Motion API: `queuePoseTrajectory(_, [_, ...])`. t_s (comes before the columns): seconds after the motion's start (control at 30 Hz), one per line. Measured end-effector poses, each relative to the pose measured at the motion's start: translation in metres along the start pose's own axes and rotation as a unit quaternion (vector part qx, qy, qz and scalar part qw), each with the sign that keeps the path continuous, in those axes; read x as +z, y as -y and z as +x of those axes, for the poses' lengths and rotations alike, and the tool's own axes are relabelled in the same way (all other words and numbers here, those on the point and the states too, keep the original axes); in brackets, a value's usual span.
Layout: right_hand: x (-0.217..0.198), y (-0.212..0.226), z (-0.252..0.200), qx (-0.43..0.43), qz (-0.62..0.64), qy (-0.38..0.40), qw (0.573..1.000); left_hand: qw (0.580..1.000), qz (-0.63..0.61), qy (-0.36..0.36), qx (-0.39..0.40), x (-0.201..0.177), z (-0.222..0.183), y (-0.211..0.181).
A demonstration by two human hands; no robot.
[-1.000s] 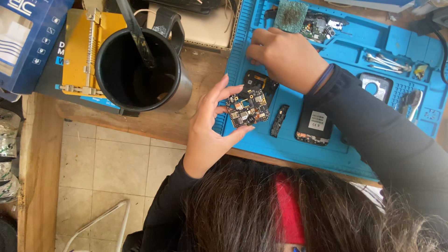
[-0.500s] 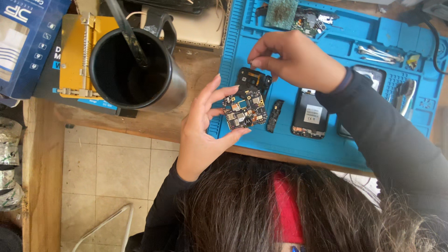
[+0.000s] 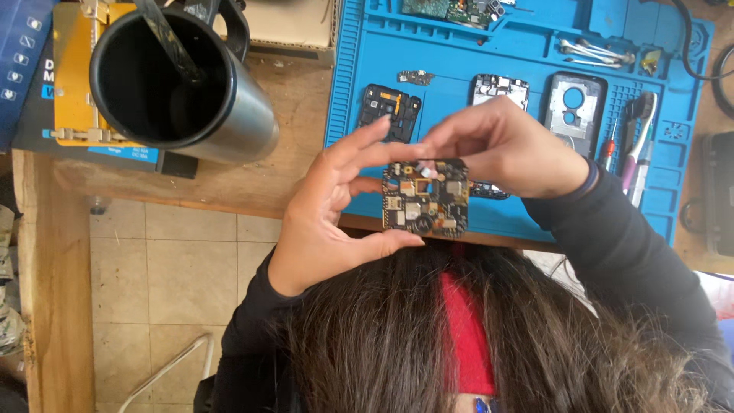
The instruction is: The person handles a smartphone motherboard and a smaller circuit board, inspecting them and aligning them with the phone chassis. They place the motherboard into the chassis and then connect the smaller board to the bottom of the motherboard.
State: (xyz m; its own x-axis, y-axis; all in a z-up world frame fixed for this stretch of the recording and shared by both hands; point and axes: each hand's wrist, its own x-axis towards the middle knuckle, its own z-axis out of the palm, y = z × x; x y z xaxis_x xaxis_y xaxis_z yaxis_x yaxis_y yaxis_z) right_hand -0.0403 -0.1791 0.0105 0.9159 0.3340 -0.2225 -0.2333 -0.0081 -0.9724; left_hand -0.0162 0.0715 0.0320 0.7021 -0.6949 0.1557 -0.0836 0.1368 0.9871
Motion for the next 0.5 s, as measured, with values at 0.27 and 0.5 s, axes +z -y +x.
queuePoseTrajectory(0.27, [0.029,-0.003,-0.031,-0.106,0.025,-0.05,0.993,0.996,-0.036,0.081,-0.001,0.006,0.002,-0.02])
queuePoseTrajectory(0.5, [0.043,-0.022,-0.05,-0.148,0.083,-0.145,0.975,0.995,-0.025,0.097,0.008,0.014,0.006,-0.022])
